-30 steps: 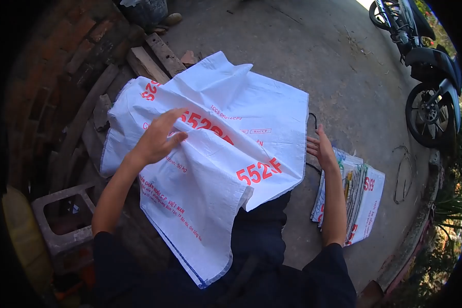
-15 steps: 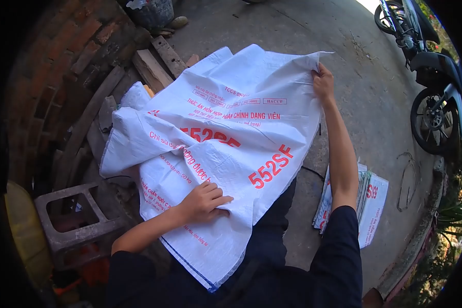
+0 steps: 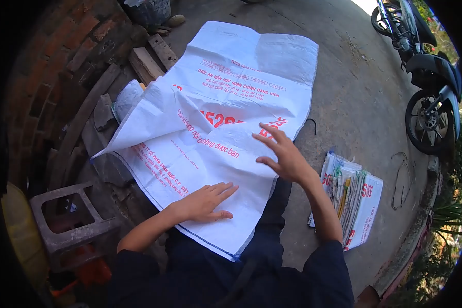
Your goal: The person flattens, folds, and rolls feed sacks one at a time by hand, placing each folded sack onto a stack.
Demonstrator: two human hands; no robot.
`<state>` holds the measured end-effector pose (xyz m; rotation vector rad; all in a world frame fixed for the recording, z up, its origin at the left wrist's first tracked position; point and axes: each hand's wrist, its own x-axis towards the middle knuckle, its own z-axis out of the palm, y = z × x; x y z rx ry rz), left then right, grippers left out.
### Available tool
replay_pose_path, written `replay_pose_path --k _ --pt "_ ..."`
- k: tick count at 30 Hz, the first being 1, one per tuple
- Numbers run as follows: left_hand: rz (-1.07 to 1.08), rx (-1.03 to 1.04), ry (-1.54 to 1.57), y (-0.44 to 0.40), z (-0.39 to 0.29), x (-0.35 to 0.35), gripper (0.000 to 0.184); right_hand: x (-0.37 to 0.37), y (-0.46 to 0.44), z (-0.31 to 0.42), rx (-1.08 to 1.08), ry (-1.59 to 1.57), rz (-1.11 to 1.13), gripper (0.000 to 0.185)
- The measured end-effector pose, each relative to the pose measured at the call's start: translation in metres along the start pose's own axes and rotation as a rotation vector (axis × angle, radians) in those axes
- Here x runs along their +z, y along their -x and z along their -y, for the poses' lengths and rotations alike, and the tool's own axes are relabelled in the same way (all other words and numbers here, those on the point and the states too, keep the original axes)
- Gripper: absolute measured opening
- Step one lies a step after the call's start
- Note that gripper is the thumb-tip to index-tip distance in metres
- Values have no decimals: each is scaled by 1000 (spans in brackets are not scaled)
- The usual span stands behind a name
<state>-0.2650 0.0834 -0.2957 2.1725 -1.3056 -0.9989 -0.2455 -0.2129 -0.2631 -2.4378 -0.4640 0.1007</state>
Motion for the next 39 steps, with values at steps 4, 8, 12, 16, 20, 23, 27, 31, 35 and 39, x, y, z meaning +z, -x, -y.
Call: replay_pose_path --k 4,8,12,16,20,23,27,31,35,39 --pt "-138 46 -118 11 4 8 69 76 36 35 -44 6 420 72" --pt "-729 -230 -421 31 32 -70 56 100 58 36 66 142 402 73" --pt "-1112 -768 -767 75 96 -136 60 93 68 59 353 293 83 80" --pt "-895 -1203 -555 132 132 -154 65 90 83 56 624 247 -242 92" --pt "-955 -931 -217 156 142 -135 40 72 87 56 934 -29 -273 87" --pt "-1056 -777 -99 158 151 -117 32 65 88 39 940 -273 -211 83" --pt "-1364 -593 70 152 139 -120 33 56 80 34 694 -373 -164 68" --pt "-1498 -618 209 156 154 -135 33 38 81 21 680 -763 -290 52" --pt "-1501 -718 353 183 178 -152 31 19 105 -16 756 -1117 -540 46" --pt "-1291 -900 523 220 183 -161 33 7 127 -28 760 -1376 -706 51"
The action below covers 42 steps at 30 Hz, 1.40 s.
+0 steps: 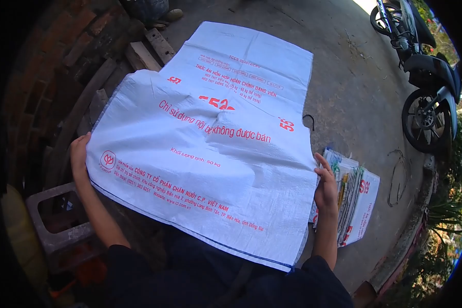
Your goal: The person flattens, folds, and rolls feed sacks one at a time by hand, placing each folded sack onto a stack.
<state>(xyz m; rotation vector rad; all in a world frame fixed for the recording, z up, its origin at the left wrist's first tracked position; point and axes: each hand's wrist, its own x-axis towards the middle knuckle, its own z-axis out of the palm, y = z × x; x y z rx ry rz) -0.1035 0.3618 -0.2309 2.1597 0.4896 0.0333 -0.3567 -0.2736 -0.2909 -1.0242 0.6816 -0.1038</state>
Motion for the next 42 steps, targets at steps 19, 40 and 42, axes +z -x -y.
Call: replay_pose_path --k 19,40,42 --pt "126 -27 -110 75 55 -33 33 13 65 12 403 1334 219 85" --pt "33 -78 468 136 -11 -44 19 -12 71 47 -290 114 277 42" --pt "21 -94 454 143 -9 -47 18 -16 64 47 -299 142 312 42"
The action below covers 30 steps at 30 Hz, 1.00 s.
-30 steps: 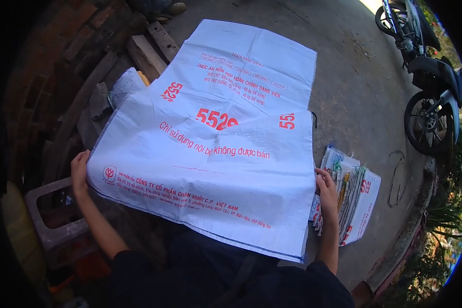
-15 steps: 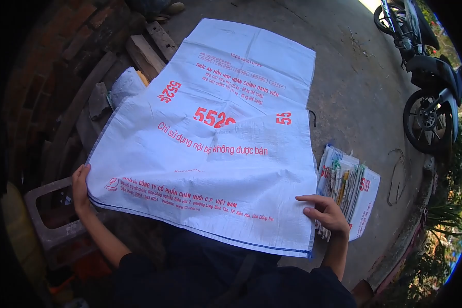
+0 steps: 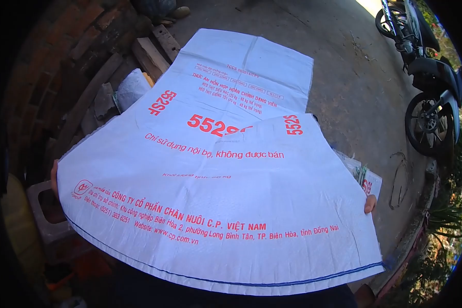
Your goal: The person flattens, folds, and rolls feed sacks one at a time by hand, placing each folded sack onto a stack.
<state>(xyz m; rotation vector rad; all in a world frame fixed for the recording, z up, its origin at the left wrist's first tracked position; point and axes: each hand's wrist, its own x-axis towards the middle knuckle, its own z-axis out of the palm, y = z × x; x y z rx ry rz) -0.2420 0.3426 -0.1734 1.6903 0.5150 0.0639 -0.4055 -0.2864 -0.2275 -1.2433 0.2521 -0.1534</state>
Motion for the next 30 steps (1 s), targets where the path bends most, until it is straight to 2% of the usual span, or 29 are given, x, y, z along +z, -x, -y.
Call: replay_pose_path --k 15,17,18,19,20,22,23,24,25,27,29,30 --pt "-80 -64 -70 63 42 -52 16 -38 -67 0 -99 211 248 46" --pt "113 -20 -68 3 34 2 16 -63 -30 40 -185 295 87 47" --pt "279 5 -68 -40 25 58 16 17 -34 56 -212 234 -147 42" --pt "467 28 -71 -77 19 127 17 -2 -62 42 -139 290 -74 29" --pt "664 54 -75 -103 15 203 17 -19 -89 16 -157 458 -141 24" --pt "991 85 -97 -105 17 326 18 -13 -113 -23 -110 415 -333 32" --pt "1106 101 -117 -96 18 366 18 -2 -114 -33 -117 333 -429 28" --pt "1192 112 -144 -88 20 392 19 3 -118 -53 -111 206 -513 33" --pt "1255 120 -173 -82 22 411 19 0 -124 -82 -129 181 -532 45" --pt "1348 127 -230 -71 29 434 20 12 -120 -114 -77 298 -682 57" --pt "1421 120 -291 -70 37 452 21 23 -106 -131 -111 525 -723 69" --pt "1452 115 -321 -69 42 460 22 28 -97 -139 -25 614 -724 72"
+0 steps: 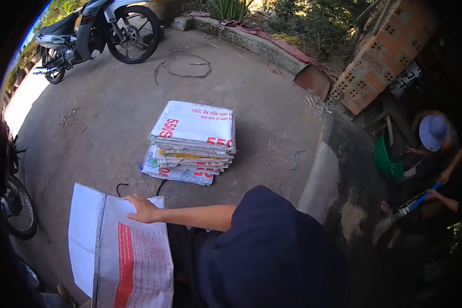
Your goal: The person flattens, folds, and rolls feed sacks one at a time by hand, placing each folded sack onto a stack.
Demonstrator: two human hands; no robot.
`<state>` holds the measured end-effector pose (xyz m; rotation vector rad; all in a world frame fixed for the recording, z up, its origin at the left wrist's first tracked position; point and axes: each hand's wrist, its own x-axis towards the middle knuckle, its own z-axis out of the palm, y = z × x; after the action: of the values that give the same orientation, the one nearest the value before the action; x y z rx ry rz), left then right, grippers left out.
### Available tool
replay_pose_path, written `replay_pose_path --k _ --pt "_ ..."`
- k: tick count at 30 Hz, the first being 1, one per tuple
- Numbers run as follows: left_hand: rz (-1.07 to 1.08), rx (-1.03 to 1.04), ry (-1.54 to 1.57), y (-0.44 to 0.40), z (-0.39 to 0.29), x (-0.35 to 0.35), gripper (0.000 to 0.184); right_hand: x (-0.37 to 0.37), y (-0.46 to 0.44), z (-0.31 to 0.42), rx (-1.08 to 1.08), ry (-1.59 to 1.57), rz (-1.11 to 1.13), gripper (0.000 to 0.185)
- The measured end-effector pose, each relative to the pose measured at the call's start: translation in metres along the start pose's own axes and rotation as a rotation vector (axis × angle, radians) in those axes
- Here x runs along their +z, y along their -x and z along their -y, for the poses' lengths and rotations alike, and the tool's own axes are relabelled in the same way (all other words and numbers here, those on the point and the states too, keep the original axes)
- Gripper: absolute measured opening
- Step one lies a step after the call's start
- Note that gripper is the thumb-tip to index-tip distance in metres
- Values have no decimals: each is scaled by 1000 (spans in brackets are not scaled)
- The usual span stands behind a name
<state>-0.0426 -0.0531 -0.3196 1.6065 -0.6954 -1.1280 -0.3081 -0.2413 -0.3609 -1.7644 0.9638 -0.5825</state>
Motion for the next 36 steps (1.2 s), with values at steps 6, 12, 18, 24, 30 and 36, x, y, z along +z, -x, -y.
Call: replay_pose_path --k 6,12,18,24,30,36 --pt "78 -91 -77 -12 36 -19 26 1 41 -15 415 357 229 107" --pt "-21 -178 -109 20 73 -58 30 -8 5 -59 570 90 282 96" --pt "-615 -332 -113 240 91 -150 34 -34 -13 -38 312 -131 424 29" --pt "-938 -111 -180 284 49 -122 23 -31 -44 -8 22 -118 54 25" --pt "-1088 127 -224 233 17 -156 27 -17 -123 31 -198 -157 -53 23" --pt "-1209 215 -350 116 -17 -268 43 53 -264 90 -225 -36 -171 47"
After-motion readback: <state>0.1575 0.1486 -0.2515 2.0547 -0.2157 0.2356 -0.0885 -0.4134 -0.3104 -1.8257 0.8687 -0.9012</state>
